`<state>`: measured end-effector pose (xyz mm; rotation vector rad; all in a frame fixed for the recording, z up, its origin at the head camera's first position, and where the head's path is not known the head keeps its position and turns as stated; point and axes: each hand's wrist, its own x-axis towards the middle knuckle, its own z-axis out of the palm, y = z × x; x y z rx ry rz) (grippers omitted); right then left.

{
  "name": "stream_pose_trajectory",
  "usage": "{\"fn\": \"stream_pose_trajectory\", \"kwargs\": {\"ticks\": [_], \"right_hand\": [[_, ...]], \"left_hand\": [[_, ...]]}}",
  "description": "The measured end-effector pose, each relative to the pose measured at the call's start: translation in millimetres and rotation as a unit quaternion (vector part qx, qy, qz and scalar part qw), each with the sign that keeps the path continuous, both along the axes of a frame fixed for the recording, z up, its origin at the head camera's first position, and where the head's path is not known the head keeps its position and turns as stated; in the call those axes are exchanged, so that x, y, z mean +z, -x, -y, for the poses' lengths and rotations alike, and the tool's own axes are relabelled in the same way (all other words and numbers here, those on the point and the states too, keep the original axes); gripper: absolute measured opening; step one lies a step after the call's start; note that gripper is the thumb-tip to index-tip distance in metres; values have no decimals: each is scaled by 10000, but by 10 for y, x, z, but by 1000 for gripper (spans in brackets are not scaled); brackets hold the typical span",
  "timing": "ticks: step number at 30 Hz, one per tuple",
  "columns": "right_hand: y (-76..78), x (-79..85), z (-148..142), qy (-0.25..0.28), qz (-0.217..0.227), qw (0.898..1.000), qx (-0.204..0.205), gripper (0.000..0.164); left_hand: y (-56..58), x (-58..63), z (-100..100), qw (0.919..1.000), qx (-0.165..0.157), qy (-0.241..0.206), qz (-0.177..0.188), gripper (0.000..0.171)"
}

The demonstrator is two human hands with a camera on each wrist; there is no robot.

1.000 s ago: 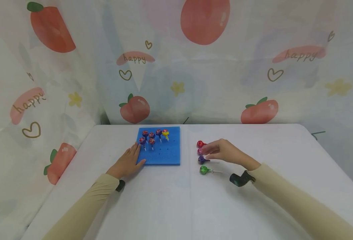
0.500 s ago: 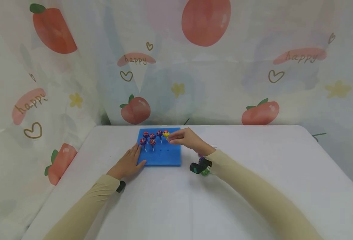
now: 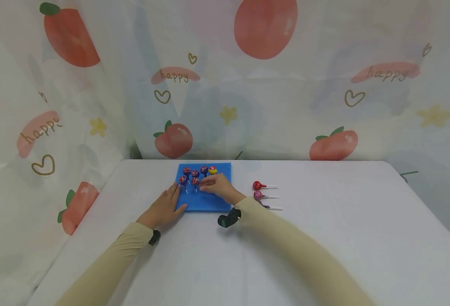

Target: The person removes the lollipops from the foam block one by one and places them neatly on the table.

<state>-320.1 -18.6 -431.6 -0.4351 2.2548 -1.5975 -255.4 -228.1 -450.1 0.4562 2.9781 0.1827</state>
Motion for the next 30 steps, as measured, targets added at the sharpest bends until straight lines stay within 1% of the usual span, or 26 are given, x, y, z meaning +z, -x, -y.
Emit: {"fn": "stream_pose_trajectory", "kwargs": {"ticks": [4,8,12,18,25,30], "right_hand": [[-4,-56,81,3,-152,9998,-87,32],[-7,-83,132,-103,-386,9992,-30,30],[-5,-107,166,-263,-594,9979,-35,25],[11,-140,205,-472,-883,9949,-151,20],[5,-162,230,-629,-1011,9925,-267,21],[0,-179,249,-628,-1073,9916,-364,25]], "left_hand": [[0,-4,-5,10000,-4,-28,-12,75],[-5,2,-5,10000,-27,-61,-34,75],[-8,5,0,10000,-45,-75,-13,75],[-15,11,7,9999,-47,-141,-31,73],[-37,47,-3,9999,-27,-147,-26,73],[-22,12,-2,9999,-39,-140,-44,73]]}}
